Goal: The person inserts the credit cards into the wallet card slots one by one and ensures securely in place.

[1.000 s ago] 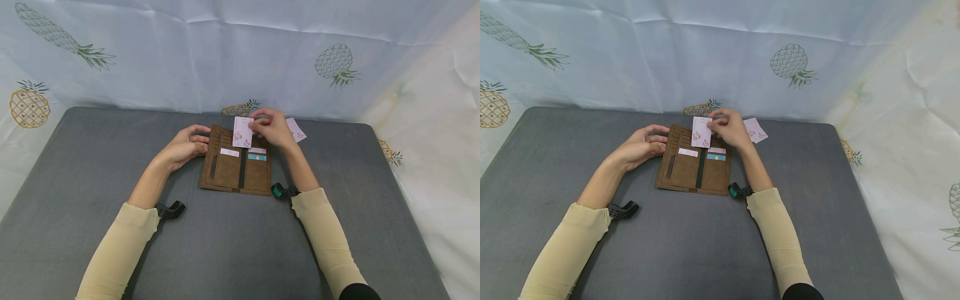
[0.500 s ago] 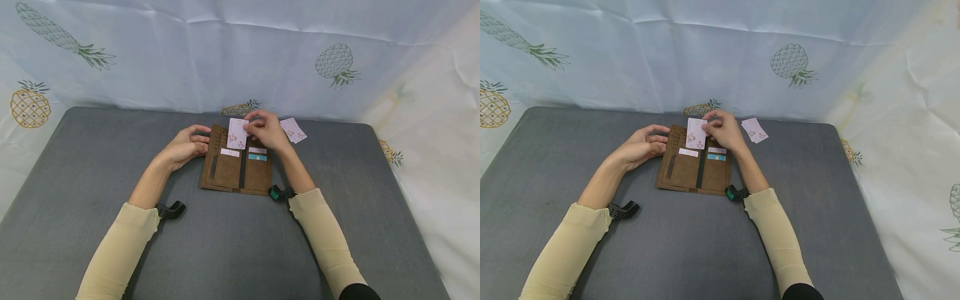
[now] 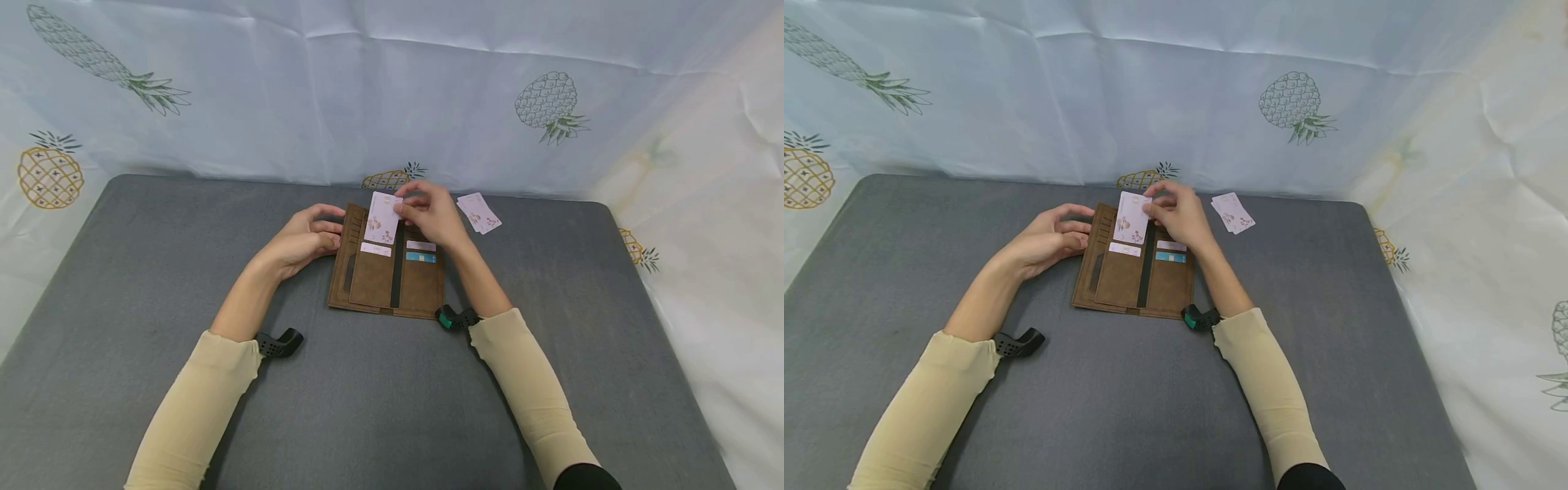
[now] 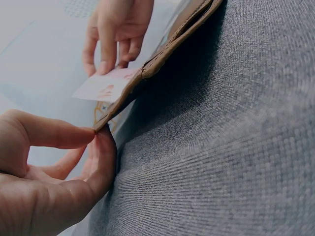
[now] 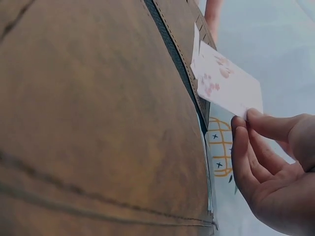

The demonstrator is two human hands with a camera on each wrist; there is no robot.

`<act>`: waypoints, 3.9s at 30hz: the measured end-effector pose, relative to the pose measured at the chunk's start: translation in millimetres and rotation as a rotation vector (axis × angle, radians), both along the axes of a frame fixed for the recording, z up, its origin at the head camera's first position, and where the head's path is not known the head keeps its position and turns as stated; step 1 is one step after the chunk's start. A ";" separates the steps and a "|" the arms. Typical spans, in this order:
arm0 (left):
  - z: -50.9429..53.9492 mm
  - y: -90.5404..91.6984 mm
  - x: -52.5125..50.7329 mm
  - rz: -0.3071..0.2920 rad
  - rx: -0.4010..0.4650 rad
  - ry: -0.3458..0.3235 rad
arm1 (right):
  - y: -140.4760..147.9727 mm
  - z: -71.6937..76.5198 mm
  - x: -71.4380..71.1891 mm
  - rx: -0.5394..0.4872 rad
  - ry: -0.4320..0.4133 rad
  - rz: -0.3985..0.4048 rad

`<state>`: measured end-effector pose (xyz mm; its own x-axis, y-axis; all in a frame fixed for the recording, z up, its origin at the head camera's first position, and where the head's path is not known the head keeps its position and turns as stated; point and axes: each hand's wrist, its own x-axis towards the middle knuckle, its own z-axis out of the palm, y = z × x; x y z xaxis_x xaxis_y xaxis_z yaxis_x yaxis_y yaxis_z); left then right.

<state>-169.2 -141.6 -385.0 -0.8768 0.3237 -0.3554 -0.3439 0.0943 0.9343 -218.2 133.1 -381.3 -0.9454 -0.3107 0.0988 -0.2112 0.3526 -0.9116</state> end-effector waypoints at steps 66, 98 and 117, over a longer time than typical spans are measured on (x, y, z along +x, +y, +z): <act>0.1 -1.2 0.0 0.001 -0.012 0.007 | 6.0 2.0 -0.3 0.320 -0.086 0.355; 1.3 -1.7 0.2 -0.015 -0.027 0.006 | 14.5 3.8 -2.1 0.295 -0.140 0.377; 1.4 -1.3 0.9 -0.012 -0.016 0.005 | 60.4 18.5 -10.9 0.204 -0.145 0.103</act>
